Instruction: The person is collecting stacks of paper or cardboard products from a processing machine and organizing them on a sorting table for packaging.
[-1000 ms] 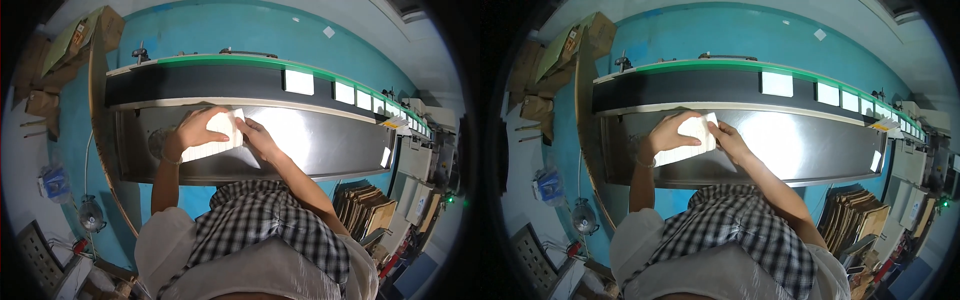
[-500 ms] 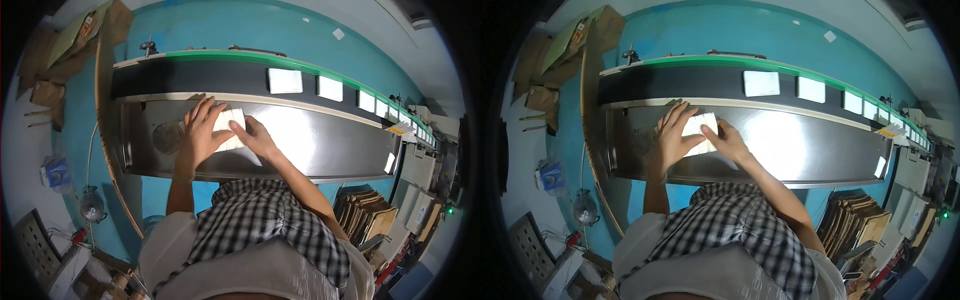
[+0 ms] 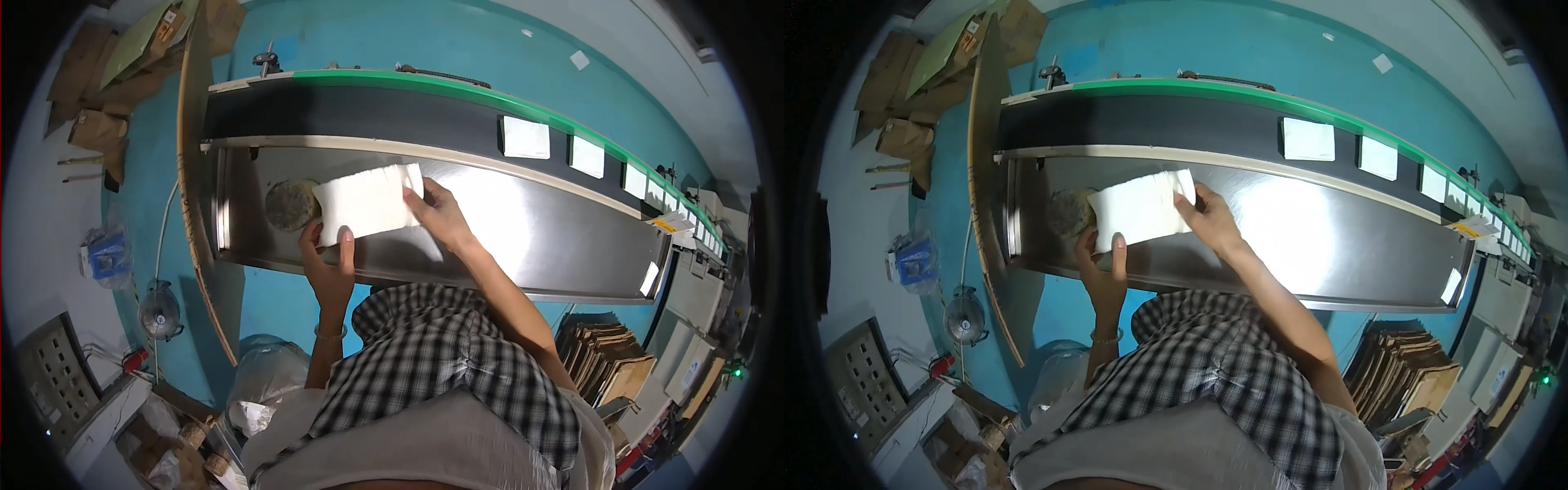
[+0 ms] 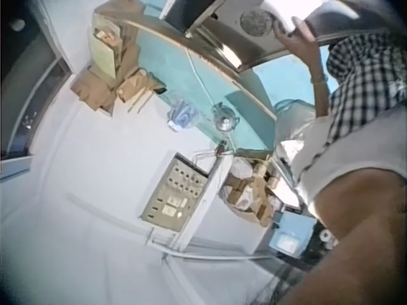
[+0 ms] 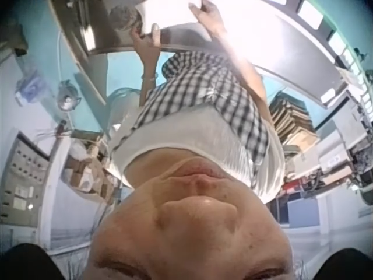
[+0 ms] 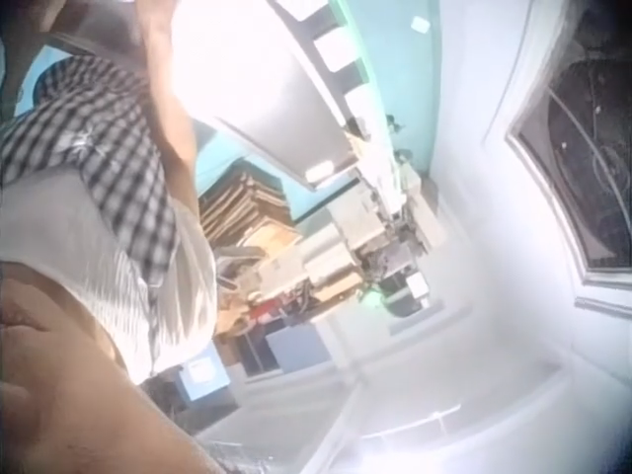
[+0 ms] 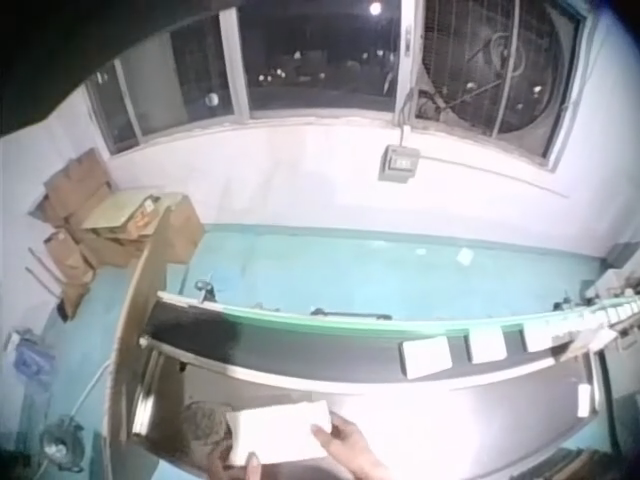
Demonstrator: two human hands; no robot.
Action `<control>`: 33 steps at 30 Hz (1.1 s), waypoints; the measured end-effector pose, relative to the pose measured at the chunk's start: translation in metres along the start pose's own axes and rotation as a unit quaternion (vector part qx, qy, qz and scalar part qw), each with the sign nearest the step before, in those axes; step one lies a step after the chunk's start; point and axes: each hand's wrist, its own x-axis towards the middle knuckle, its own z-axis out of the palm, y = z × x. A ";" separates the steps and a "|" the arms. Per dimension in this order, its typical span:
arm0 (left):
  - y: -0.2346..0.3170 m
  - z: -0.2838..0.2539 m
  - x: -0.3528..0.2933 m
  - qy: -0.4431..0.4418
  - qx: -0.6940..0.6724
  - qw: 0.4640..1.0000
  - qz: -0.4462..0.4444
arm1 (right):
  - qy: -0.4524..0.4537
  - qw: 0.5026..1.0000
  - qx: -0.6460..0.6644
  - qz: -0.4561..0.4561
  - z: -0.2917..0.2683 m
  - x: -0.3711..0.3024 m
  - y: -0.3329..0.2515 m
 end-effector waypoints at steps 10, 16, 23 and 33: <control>-0.041 -0.005 0.053 0.034 -0.003 0.999 0.037 | -0.006 0.992 -0.124 -0.014 0.006 0.006 0.007; 0.017 0.048 0.008 -0.020 -0.142 0.989 -0.023 | 0.130 0.978 -0.156 -0.039 -0.046 -0.007 0.027; 0.068 0.090 0.042 -0.078 0.158 0.919 0.353 | 0.244 0.941 -0.221 -0.079 -0.101 -0.004 0.023; 0.100 0.193 0.079 -0.426 0.145 0.847 0.283 | 0.309 0.931 0.180 -0.068 -0.169 0.020 0.028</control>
